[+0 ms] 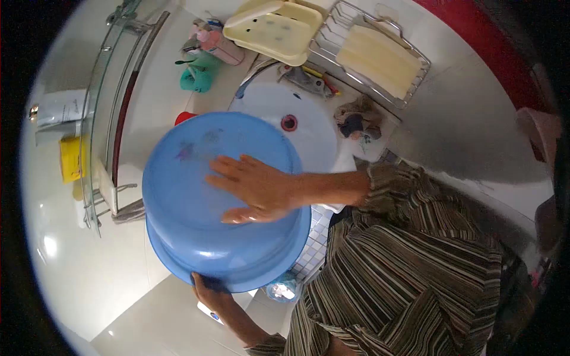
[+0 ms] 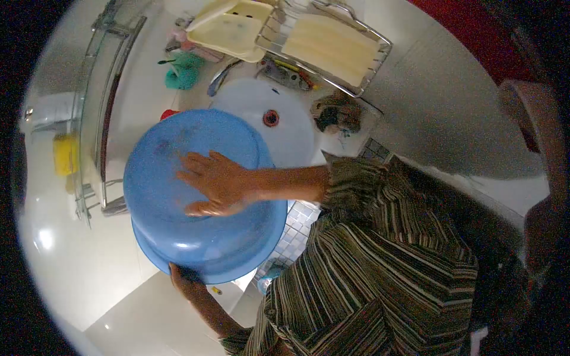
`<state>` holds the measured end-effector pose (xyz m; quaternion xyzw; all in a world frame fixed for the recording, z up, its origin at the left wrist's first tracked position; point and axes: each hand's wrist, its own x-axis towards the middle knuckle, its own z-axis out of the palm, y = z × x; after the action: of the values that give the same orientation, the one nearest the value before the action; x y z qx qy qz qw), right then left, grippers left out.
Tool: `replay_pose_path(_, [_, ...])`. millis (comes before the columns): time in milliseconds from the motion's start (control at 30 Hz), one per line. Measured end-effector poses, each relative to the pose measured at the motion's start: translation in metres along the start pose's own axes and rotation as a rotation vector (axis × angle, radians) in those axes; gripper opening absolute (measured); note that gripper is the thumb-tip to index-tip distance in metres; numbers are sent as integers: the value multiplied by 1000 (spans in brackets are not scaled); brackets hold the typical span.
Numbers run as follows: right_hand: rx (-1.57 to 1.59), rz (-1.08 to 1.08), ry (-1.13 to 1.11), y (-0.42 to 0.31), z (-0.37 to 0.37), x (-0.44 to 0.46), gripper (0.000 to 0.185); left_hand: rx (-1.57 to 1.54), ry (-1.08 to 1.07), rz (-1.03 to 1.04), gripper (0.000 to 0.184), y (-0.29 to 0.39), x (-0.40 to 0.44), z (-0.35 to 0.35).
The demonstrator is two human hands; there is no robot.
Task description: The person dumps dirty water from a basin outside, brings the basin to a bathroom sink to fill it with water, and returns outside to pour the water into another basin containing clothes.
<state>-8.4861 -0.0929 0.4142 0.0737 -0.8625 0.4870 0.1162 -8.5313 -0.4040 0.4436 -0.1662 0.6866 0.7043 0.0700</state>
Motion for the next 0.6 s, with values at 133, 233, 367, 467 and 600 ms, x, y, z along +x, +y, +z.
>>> replay_pose_path(133, [-129,115,19,34,4,-38,65,-61,-20,-63,44,-6,-6,-3])
replay_pose_path(233, [-7,273,164,83,5,-37,64,-17,-52,-73,44,-9,-15,11])
replay_pose_path(367, [161,233,424,140,31,-20,57,98,-139,-103,48,-8,-13,13])
replay_pose_path(467, [286,296,427,163,23,10,53,37,-108,-120,49,-16,-14,3])
replay_pose_path(600, [604,451,32,178,-9,33,54,17,-135,-121,51,-17,-15,4])
